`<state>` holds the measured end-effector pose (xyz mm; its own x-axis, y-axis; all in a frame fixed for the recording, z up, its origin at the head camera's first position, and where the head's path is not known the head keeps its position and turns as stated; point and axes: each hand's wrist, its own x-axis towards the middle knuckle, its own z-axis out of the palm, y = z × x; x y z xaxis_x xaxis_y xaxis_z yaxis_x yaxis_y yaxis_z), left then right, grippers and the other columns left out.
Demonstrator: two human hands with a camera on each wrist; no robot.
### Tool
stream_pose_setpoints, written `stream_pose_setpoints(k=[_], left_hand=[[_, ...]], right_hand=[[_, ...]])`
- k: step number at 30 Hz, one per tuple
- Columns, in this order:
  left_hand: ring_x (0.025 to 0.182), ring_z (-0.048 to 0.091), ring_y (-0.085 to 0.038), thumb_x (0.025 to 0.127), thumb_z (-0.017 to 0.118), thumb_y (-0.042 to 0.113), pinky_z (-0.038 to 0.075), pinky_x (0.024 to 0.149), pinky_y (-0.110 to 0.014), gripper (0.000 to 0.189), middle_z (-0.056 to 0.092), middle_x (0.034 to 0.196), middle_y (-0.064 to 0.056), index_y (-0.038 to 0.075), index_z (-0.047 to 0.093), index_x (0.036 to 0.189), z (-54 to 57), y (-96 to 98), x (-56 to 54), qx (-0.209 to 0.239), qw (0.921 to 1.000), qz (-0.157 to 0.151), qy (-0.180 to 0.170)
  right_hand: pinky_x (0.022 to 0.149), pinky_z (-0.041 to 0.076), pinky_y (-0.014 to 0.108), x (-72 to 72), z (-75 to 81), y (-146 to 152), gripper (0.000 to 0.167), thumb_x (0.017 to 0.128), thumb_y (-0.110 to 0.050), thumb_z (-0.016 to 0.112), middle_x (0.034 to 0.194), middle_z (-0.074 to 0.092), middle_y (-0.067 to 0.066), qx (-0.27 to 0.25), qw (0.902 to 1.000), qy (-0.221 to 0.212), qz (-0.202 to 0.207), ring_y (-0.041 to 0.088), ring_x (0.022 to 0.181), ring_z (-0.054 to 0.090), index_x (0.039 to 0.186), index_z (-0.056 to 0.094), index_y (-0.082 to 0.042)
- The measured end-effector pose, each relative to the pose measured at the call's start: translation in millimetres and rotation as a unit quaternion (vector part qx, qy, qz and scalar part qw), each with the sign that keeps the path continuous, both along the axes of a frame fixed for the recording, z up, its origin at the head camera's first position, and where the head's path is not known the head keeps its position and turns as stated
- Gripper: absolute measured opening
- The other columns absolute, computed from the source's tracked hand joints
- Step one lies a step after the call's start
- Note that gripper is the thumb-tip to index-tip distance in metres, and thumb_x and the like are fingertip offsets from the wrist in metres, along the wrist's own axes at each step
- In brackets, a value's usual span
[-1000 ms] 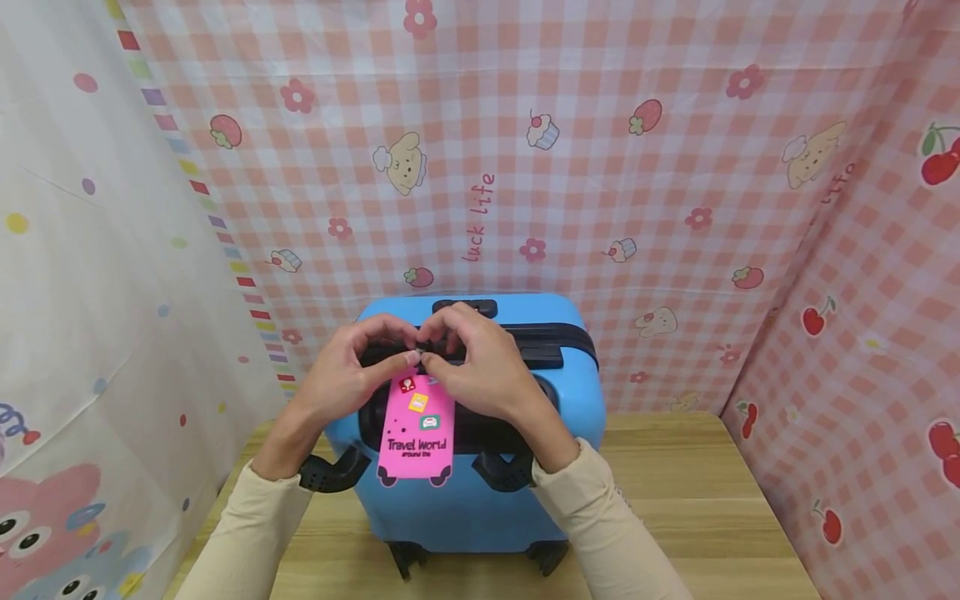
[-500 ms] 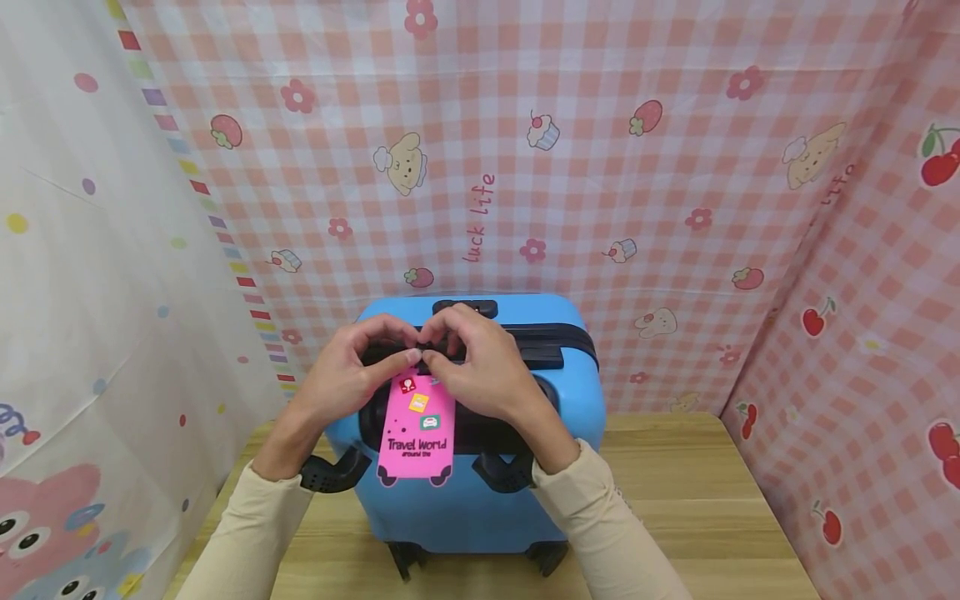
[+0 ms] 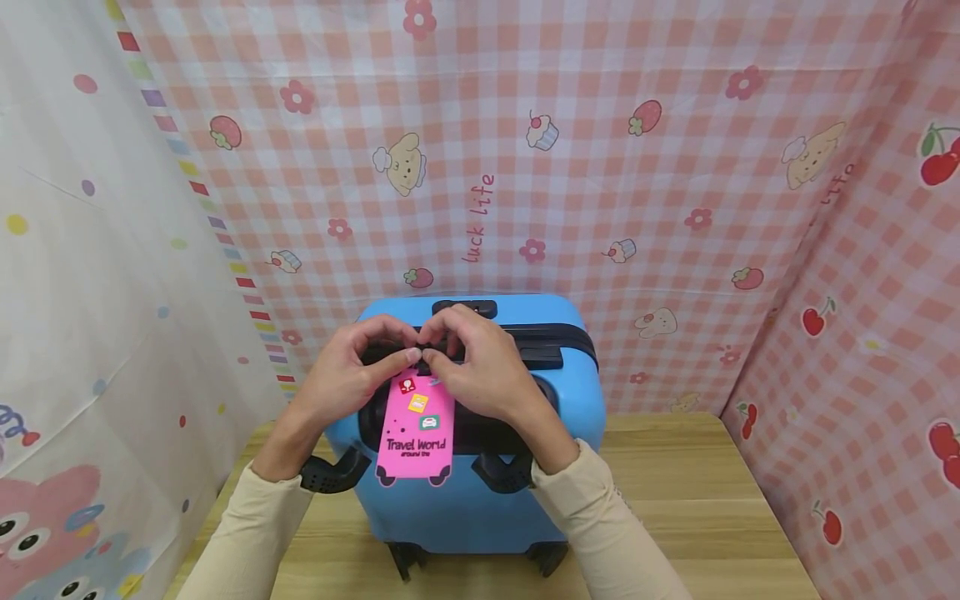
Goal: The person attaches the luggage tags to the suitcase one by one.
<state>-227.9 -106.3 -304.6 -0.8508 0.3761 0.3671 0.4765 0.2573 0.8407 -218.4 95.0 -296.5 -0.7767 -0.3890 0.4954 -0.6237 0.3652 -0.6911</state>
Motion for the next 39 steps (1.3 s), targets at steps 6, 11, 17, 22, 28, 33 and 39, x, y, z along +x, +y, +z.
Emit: stream_pose_setpoints(k=[6, 11, 17, 22, 28, 33, 39], left_hand=[[0.088, 0.064, -0.021, 0.094, 0.068, 0.015, 0.055, 0.077, -0.034, 0.015, 0.068, 0.101, -0.004, 0.011, 0.069, 0.108, 0.0, -0.1, -0.2, -0.001, 1.0000, 0.003, -0.004], [0.088, 0.063, -0.021, 0.094, 0.068, 0.016, 0.055, 0.077, -0.035, 0.014, 0.068, 0.100, -0.004, 0.011, 0.069, 0.108, 0.4, 0.1, 0.2, -0.004, 1.0000, 0.007, -0.003], [0.086, 0.063, -0.021, 0.094, 0.068, 0.015, 0.055, 0.075, -0.034, 0.013, 0.068, 0.100, -0.004, 0.011, 0.069, 0.107, 0.3, 0.0, 0.2, -0.003, 1.0000, 0.008, 0.000], [0.085, 0.063, -0.022, 0.094, 0.068, 0.015, 0.055, 0.074, -0.034, 0.012, 0.068, 0.099, -0.004, 0.011, 0.069, 0.106, -0.3, 0.6, 0.3, -0.005, 0.9999, 0.013, 0.002], [0.084, 0.063, -0.021, 0.094, 0.068, 0.015, 0.054, 0.074, -0.034, 0.012, 0.068, 0.098, -0.004, 0.011, 0.070, 0.105, -0.1, 1.3, 1.2, -0.007, 0.9998, 0.020, 0.006], [0.083, 0.063, -0.022, 0.095, 0.068, 0.016, 0.054, 0.072, -0.033, 0.010, 0.068, 0.098, -0.004, 0.012, 0.070, 0.103, -0.7, 1.6, 0.3, -0.001, 0.9998, 0.019, 0.005], [0.080, 0.063, -0.022, 0.094, 0.068, 0.015, 0.054, 0.069, -0.032, 0.007, 0.069, 0.095, -0.004, 0.011, 0.071, 0.099, -0.1, 1.7, -0.1, 0.001, 0.9997, 0.022, 0.012]], right_hand=[[0.066, 0.045, 0.031, 0.1, 0.4, -0.3, 0.009, 0.092, -0.009, 0.068, 0.095, 0.058, 0.000, -0.001, 1.0000, 0.000, 0.000, 0.017, 0.079, 0.052, 0.100, 0.066, -0.011], [0.065, 0.045, 0.031, -0.2, 0.4, -0.3, 0.009, 0.092, -0.008, 0.068, 0.095, 0.058, 0.000, -0.003, 1.0000, 0.001, 0.002, 0.017, 0.080, 0.052, 0.100, 0.066, -0.011], [0.068, 0.045, 0.032, -0.4, 0.5, -0.9, 0.008, 0.093, -0.008, 0.067, 0.095, 0.059, 0.000, -0.004, 1.0000, 0.004, 0.004, 0.017, 0.079, 0.052, 0.099, 0.066, -0.011], [0.068, 0.045, 0.032, -0.2, 0.8, -1.3, 0.007, 0.093, -0.008, 0.067, 0.096, 0.059, 0.000, -0.002, 1.0000, 0.006, 0.002, 0.017, 0.079, 0.052, 0.099, 0.066, -0.011], [0.069, 0.045, 0.032, -0.2, 0.5, -1.2, 0.007, 0.094, -0.007, 0.066, 0.096, 0.058, 0.001, -0.005, 0.9999, 0.006, 0.007, 0.017, 0.078, 0.052, 0.100, 0.065, -0.011], [0.067, 0.044, 0.031, -1.1, 0.3, -0.8, 0.007, 0.094, -0.006, 0.065, 0.094, 0.057, 0.001, -0.005, 0.9998, 0.016, 0.013, 0.017, 0.075, 0.051, 0.099, 0.062, -0.010], [0.066, 0.044, 0.031, -1.6, 0.4, -0.3, 0.006, 0.094, -0.005, 0.064, 0.092, 0.055, 0.001, -0.007, 0.9997, 0.017, 0.017, 0.017, 0.074, 0.051, 0.098, 0.061, -0.009]])
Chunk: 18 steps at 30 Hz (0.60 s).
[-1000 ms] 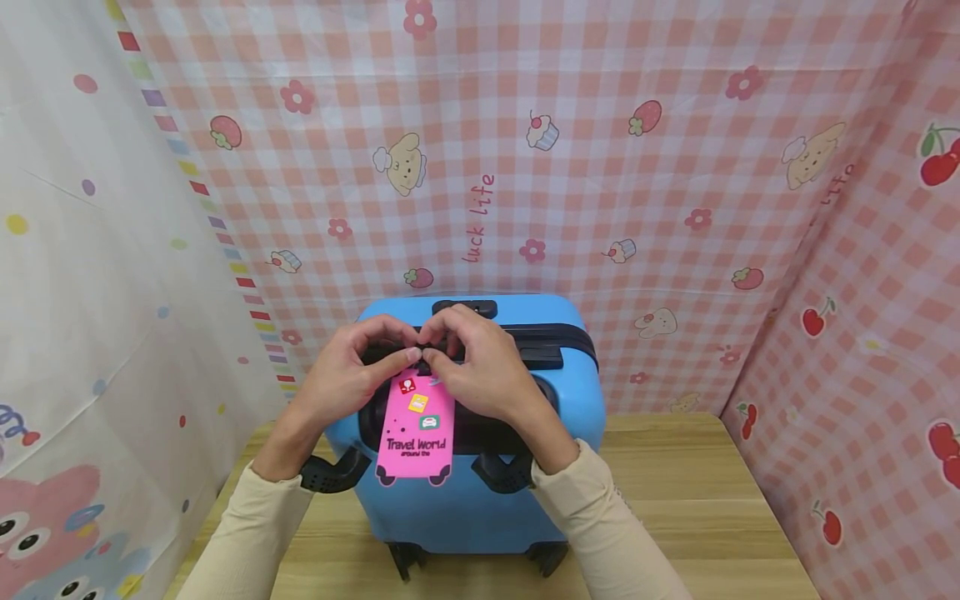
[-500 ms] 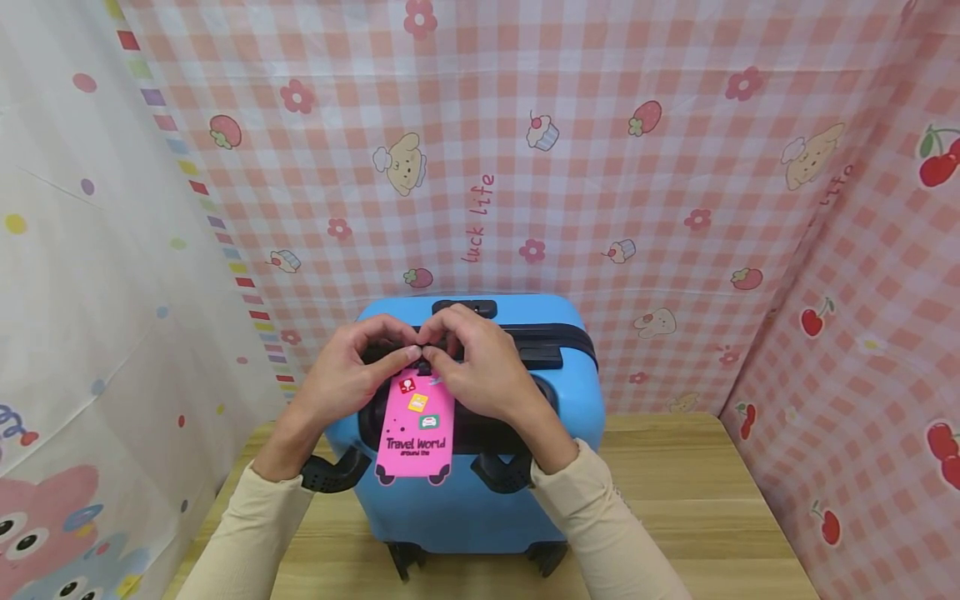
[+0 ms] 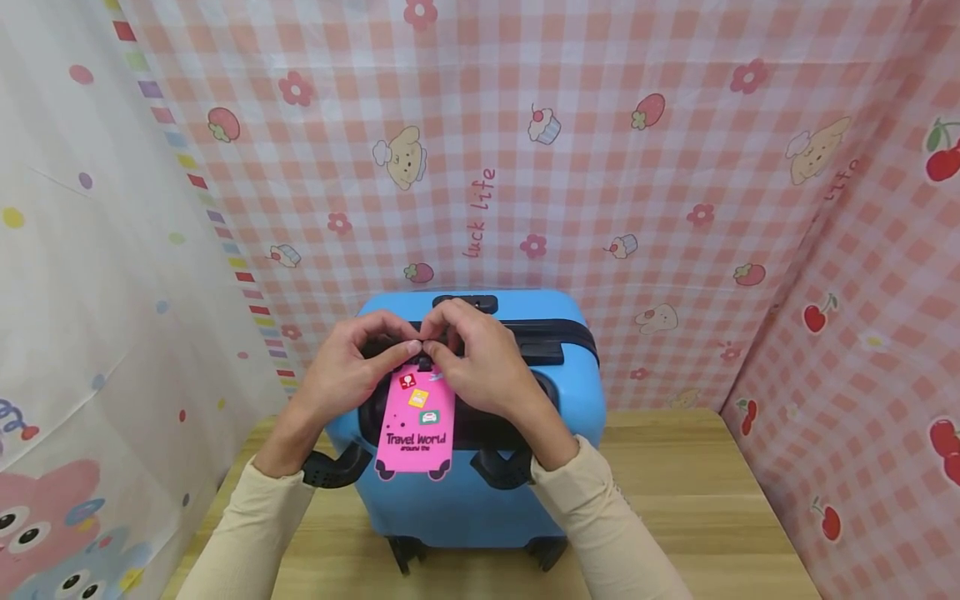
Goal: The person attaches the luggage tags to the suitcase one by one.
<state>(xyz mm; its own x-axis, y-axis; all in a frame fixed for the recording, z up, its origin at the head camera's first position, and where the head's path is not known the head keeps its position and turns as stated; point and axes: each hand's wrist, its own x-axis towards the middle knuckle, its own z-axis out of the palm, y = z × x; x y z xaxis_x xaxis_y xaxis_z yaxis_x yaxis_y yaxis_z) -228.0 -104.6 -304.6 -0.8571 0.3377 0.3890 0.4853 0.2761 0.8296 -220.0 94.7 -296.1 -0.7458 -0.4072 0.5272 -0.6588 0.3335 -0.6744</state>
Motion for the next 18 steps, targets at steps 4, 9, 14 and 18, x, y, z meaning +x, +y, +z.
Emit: stream_pose_setpoints(k=[4, 9, 14, 18], left_hand=[[0.079, 0.063, -0.022, 0.094, 0.069, 0.015, 0.054, 0.067, -0.032, 0.006, 0.069, 0.095, -0.004, 0.011, 0.071, 0.098, 0.2, 0.3, 0.2, 0.001, 1.0000, 0.002, 0.000], [0.078, 0.064, -0.022, 0.093, 0.069, 0.014, 0.055, 0.066, -0.032, 0.006, 0.070, 0.095, -0.004, 0.010, 0.071, 0.097, -0.4, -0.2, 0.8, 0.006, 1.0000, 0.002, 0.001], [0.078, 0.065, -0.022, 0.092, 0.070, 0.014, 0.055, 0.066, -0.033, 0.006, 0.070, 0.096, -0.004, 0.011, 0.073, 0.097, -1.0, -1.3, 1.3, 0.013, 0.9999, -0.004, 0.003], [0.077, 0.064, -0.024, 0.090, 0.072, 0.013, 0.056, 0.065, -0.034, 0.009, 0.070, 0.097, -0.005, 0.011, 0.073, 0.099, -1.1, -2.0, 1.5, 0.016, 0.9998, -0.012, 0.004]], right_hand=[[0.066, 0.044, 0.031, 0.0, -0.2, 0.4, 0.006, 0.095, -0.005, 0.064, 0.091, 0.055, 0.002, -0.002, 1.0000, -0.004, 0.000, 0.017, 0.074, 0.051, 0.097, 0.061, -0.009], [0.065, 0.043, 0.031, -0.2, -0.3, 0.5, 0.005, 0.095, -0.005, 0.063, 0.090, 0.055, 0.002, -0.002, 1.0000, -0.006, 0.003, 0.017, 0.073, 0.050, 0.097, 0.061, -0.008], [0.065, 0.043, 0.031, 0.2, -0.1, 0.7, 0.004, 0.095, -0.004, 0.063, 0.090, 0.055, 0.002, -0.004, 0.9999, -0.008, 0.005, 0.017, 0.073, 0.050, 0.097, 0.060, -0.007], [0.065, 0.043, 0.032, 0.4, 0.0, 0.2, 0.006, 0.095, -0.002, 0.062, 0.091, 0.055, 0.002, -0.010, 0.9999, -0.008, 0.009, 0.018, 0.073, 0.051, 0.095, 0.060, -0.008]])
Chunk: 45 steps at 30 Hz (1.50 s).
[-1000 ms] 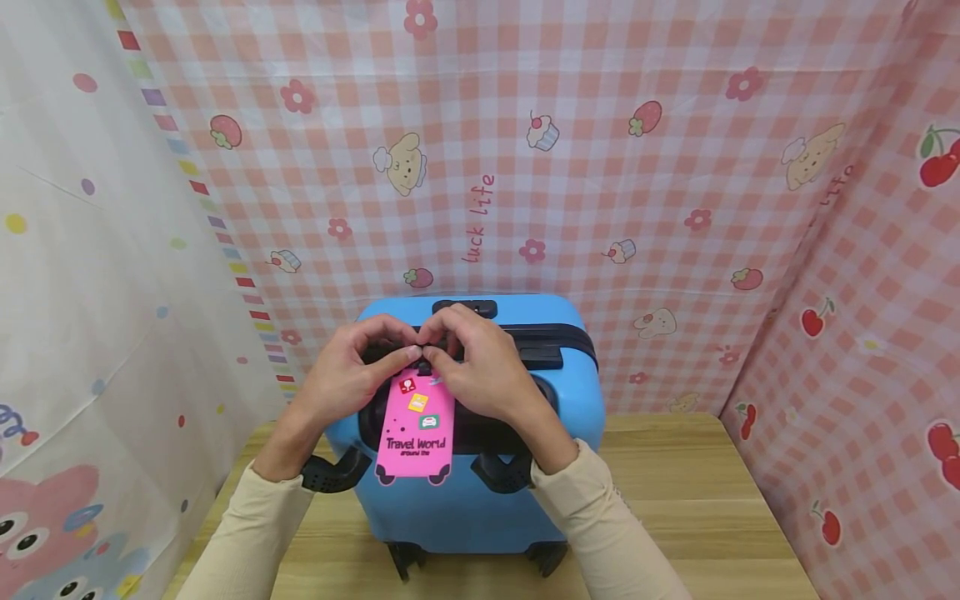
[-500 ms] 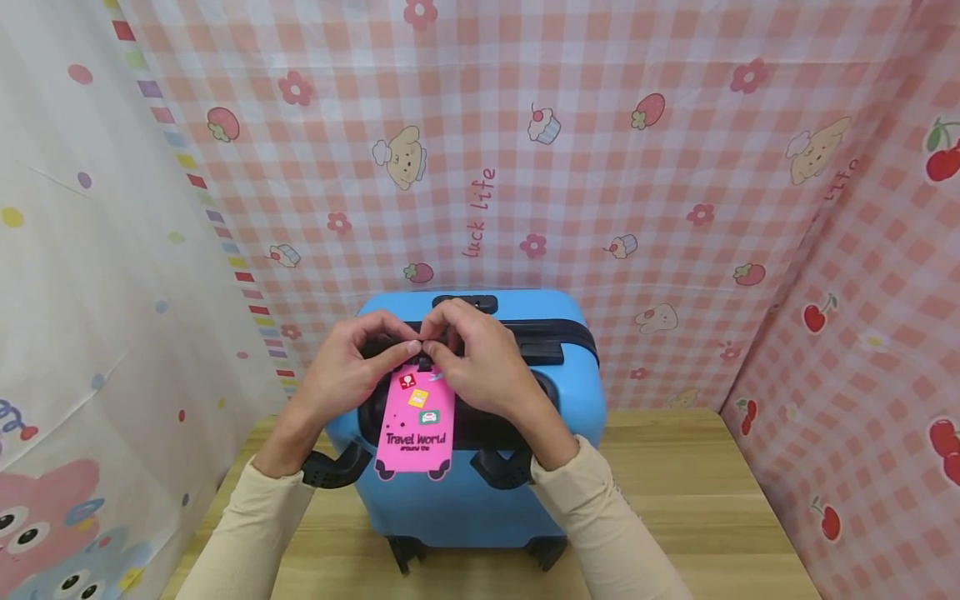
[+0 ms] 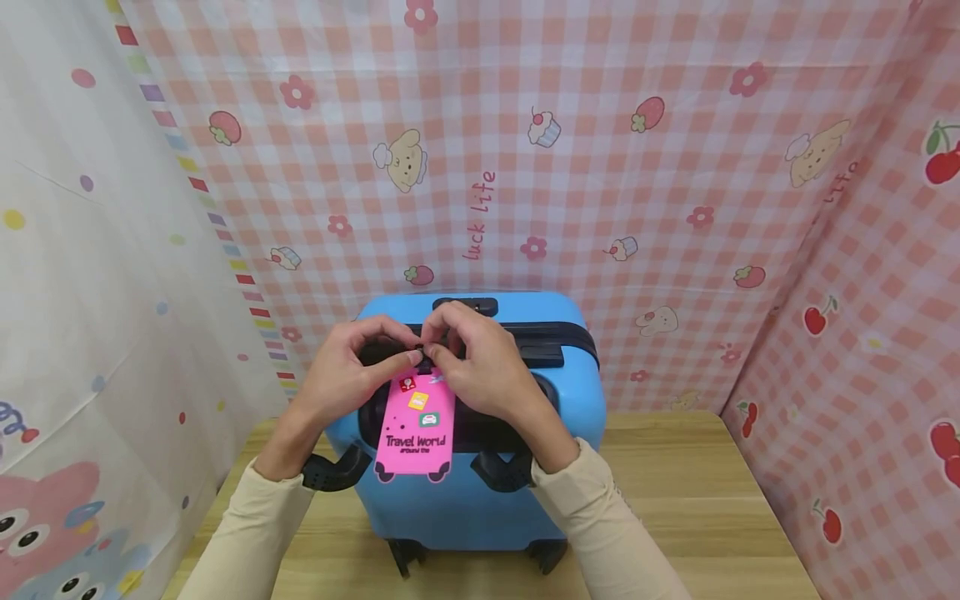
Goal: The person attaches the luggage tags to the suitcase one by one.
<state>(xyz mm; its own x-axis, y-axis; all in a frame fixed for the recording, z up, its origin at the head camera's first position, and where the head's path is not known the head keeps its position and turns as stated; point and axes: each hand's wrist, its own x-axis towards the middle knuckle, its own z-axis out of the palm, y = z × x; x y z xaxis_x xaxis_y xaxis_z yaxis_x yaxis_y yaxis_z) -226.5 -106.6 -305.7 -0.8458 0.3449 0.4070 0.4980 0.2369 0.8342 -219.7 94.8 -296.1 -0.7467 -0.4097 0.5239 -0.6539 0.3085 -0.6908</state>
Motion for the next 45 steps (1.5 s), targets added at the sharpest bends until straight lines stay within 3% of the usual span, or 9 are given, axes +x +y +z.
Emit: stream_pose_setpoints(k=[14, 23, 30, 37, 41, 45], left_hand=[[0.074, 0.063, -0.025, 0.092, 0.070, 0.013, 0.055, 0.063, -0.034, 0.007, 0.068, 0.095, -0.005, 0.011, 0.070, 0.099, 0.9, 0.5, 0.9, -0.013, 0.9999, -0.004, -0.005], [0.078, 0.064, -0.023, 0.092, 0.070, 0.015, 0.055, 0.068, -0.035, 0.009, 0.069, 0.094, -0.004, 0.013, 0.070, 0.101, 5.4, 0.1, 0.7, -0.025, 0.9996, 0.007, -0.011], [0.084, 0.063, -0.017, 0.093, 0.069, 0.016, 0.055, 0.075, -0.036, 0.013, 0.068, 0.101, -0.002, 0.012, 0.069, 0.106, 5.1, -1.1, 4.7, -0.055, 0.9971, 0.025, 0.046], [0.108, 0.062, -0.017, 0.093, 0.070, 0.021, 0.052, 0.092, -0.040, 0.028, 0.068, 0.118, -0.002, 0.012, 0.069, 0.120, -3.6, -5.5, 5.6, -0.090, 0.9891, 0.045, 0.107], [0.120, 0.059, -0.022, 0.093, 0.070, 0.021, 0.043, 0.105, -0.047, 0.033, 0.068, 0.124, -0.005, 0.011, 0.069, 0.124, -7.6, -9.5, 5.7, -0.119, 0.9792, 0.041, 0.159], [0.136, 0.047, -0.027, 0.095, 0.066, 0.028, 0.025, 0.114, -0.058, 0.038, 0.061, 0.137, -0.006, 0.014, 0.066, 0.131, -12.3, -12.3, 9.6, -0.163, 0.9714, 0.068, 0.159]], right_hand=[[0.066, 0.043, 0.032, 0.6, -0.5, -1, 0.008, 0.095, -0.001, 0.061, 0.091, 0.055, 0.003, -0.004, 1.0000, -0.001, 0.000, 0.018, 0.074, 0.051, 0.094, 0.059, -0.010], [0.060, 0.042, 0.030, 2.1, -0.5, -3, 0.005, 0.096, -0.005, 0.062, 0.086, 0.055, 0.000, -0.003, 0.9996, 0.014, -0.024, 0.015, 0.073, 0.052, 0.098, 0.062, -0.009], [0.061, 0.043, 0.030, 1.2, -0.6, -4, 0.006, 0.095, -0.006, 0.064, 0.082, 0.055, 0.001, -0.007, 0.9991, 0.027, -0.030, 0.015, 0.069, 0.051, 0.100, 0.062, -0.010], [0.062, 0.044, 0.030, 1.4, -0.4, -4, 0.007, 0.094, -0.006, 0.065, 0.084, 0.058, 0.001, -0.007, 0.9991, 0.022, -0.036, 0.015, 0.071, 0.053, 0.101, 0.062, -0.009], [0.063, 0.045, 0.030, 1.7, 0.3, -4, 0.007, 0.094, -0.006, 0.065, 0.084, 0.058, 0.001, -0.006, 0.9991, 0.020, -0.036, 0.015, 0.071, 0.053, 0.100, 0.063, -0.009], [0.062, 0.044, 0.030, 1.5, 0.3, -5, 0.007, 0.094, -0.007, 0.065, 0.085, 0.058, 0.001, -0.002, 0.9989, 0.024, -0.039, 0.015, 0.071, 0.053, 0.101, 0.063, -0.008]])
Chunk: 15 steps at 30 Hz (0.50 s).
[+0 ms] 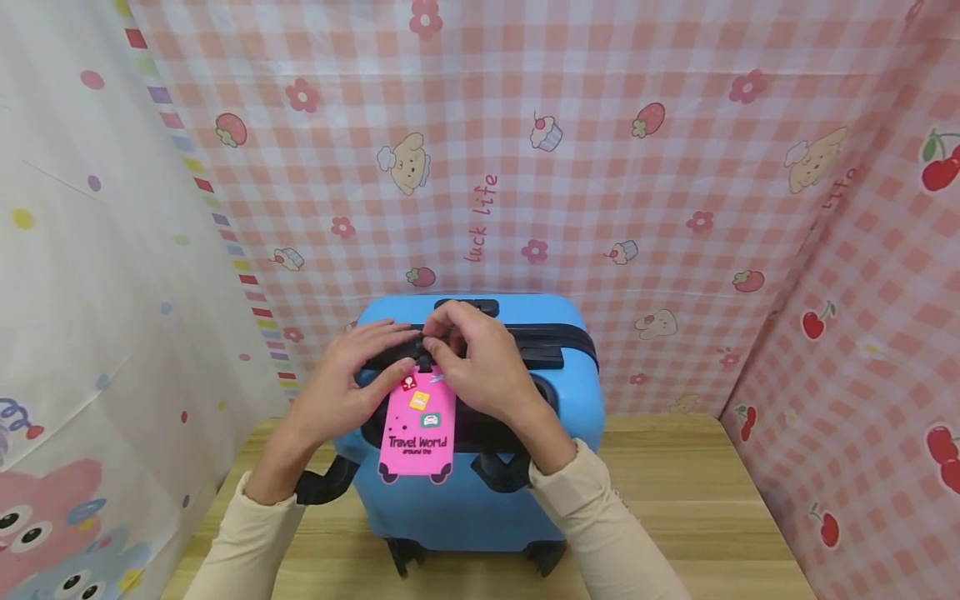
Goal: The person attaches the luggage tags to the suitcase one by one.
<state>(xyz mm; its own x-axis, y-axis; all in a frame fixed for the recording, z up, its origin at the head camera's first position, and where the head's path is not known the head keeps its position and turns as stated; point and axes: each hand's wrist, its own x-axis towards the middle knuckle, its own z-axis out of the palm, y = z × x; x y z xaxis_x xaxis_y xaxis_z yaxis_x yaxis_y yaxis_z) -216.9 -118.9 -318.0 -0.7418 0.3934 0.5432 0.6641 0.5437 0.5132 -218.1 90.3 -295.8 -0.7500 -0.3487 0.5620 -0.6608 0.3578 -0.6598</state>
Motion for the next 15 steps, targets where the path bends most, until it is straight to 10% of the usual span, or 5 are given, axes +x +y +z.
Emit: stream_pose_setpoints(k=[15], left_hand=[[0.149, 0.023, -0.034, 0.104, 0.050, 0.027, 0.013, 0.115, -0.065, 0.040, 0.041, 0.155, -0.011, 0.019, 0.055, 0.143, -16.8, -13.4, 4.2, -0.002, 0.9989, 0.037, -0.027]], right_hand=[[0.063, 0.045, 0.031, 1.9, -0.8, 2, 0.014, 0.093, -0.009, 0.067, 0.094, 0.062, 0.002, 0.012, 0.9998, 0.012, -0.010, 0.015, 0.072, 0.053, 0.106, 0.063, -0.006]])
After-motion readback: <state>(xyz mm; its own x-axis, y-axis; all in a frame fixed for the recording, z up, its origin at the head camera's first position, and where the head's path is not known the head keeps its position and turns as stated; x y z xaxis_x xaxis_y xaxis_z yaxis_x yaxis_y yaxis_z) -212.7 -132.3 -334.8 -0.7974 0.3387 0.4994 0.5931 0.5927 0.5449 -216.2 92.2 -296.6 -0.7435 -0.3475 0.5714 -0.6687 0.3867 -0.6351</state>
